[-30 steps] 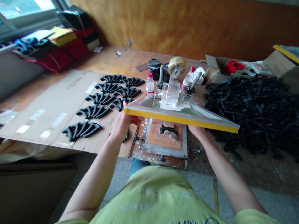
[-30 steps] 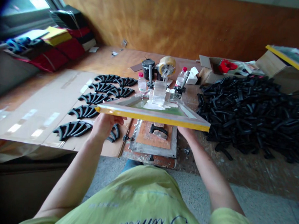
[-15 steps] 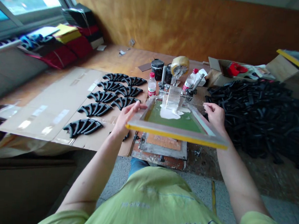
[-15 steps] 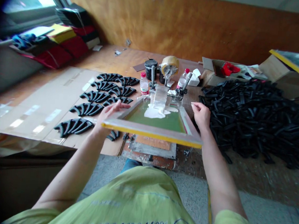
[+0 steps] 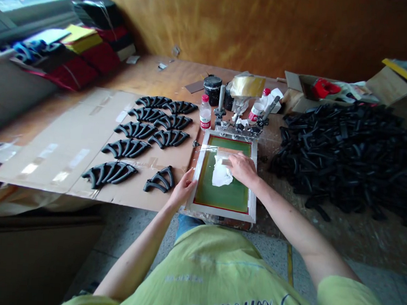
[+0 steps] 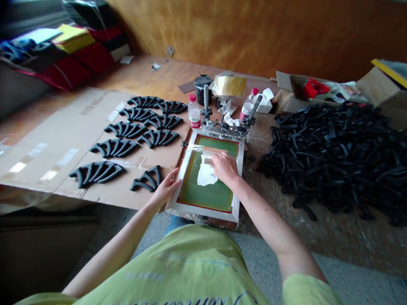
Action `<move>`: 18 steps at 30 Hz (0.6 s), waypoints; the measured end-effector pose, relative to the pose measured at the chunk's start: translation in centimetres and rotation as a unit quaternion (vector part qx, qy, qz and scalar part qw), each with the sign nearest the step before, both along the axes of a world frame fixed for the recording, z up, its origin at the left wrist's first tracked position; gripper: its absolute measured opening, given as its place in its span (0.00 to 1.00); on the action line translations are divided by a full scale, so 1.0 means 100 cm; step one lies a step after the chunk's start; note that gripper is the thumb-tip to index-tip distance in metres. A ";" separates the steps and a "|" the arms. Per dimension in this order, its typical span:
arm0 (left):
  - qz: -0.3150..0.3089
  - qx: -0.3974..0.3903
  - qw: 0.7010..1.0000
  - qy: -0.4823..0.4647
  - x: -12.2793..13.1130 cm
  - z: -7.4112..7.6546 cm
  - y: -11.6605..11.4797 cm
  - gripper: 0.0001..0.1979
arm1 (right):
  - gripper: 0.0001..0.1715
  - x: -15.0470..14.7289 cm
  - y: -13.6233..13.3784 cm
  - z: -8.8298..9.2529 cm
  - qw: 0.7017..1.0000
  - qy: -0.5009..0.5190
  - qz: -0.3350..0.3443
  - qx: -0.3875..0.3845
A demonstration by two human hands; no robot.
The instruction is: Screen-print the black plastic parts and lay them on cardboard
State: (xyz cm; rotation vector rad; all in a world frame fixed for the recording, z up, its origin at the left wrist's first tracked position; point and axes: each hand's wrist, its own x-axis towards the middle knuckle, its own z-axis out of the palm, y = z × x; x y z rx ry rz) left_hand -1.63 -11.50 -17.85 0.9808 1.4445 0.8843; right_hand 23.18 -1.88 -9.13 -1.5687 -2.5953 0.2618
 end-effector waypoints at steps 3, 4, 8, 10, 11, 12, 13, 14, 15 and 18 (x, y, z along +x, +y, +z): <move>-0.015 -0.004 1.000 0.001 -0.002 0.001 0.000 0.41 | 0.11 0.006 -0.021 -0.011 0.999 -0.011 0.039 -0.008; -0.017 -0.006 1.000 0.001 -0.002 0.002 0.000 0.41 | 0.13 0.009 -0.029 -0.013 0.998 -0.008 0.064 -0.004; -0.016 -0.015 1.000 -0.002 -0.001 0.006 0.000 0.40 | 0.17 0.026 -0.048 -0.010 0.983 0.021 0.183 -0.009; -0.013 -0.014 1.000 -0.005 -0.001 0.007 0.000 0.40 | 0.15 0.031 -0.045 -0.004 0.976 0.021 0.217 -0.026; -0.011 -0.014 1.000 -0.006 -0.001 0.007 0.000 0.40 | 0.13 0.031 -0.041 -0.001 0.975 0.020 0.218 -0.031; -0.008 -0.014 1.000 -0.007 0.000 0.007 -0.001 0.40 | 0.11 0.030 -0.037 0.000 0.978 0.020 0.207 -0.030; -0.004 -0.015 1.000 -0.009 0.000 0.008 -0.001 0.39 | 0.11 0.028 -0.033 0.001 0.982 0.024 0.186 -0.021; 0.000 -0.017 1.000 -0.012 0.000 0.008 -0.001 0.39 | 0.11 0.025 -0.032 -0.001 0.986 0.028 0.162 -0.007; 0.004 -0.018 1.000 -0.017 0.001 0.008 -0.001 0.40 | 0.13 0.022 -0.032 -0.004 0.990 0.032 0.140 0.010; 0.016 -0.023 0.999 -0.029 0.002 0.008 -0.001 0.39 | 0.18 0.018 -0.045 -0.015 0.990 0.037 0.129 0.035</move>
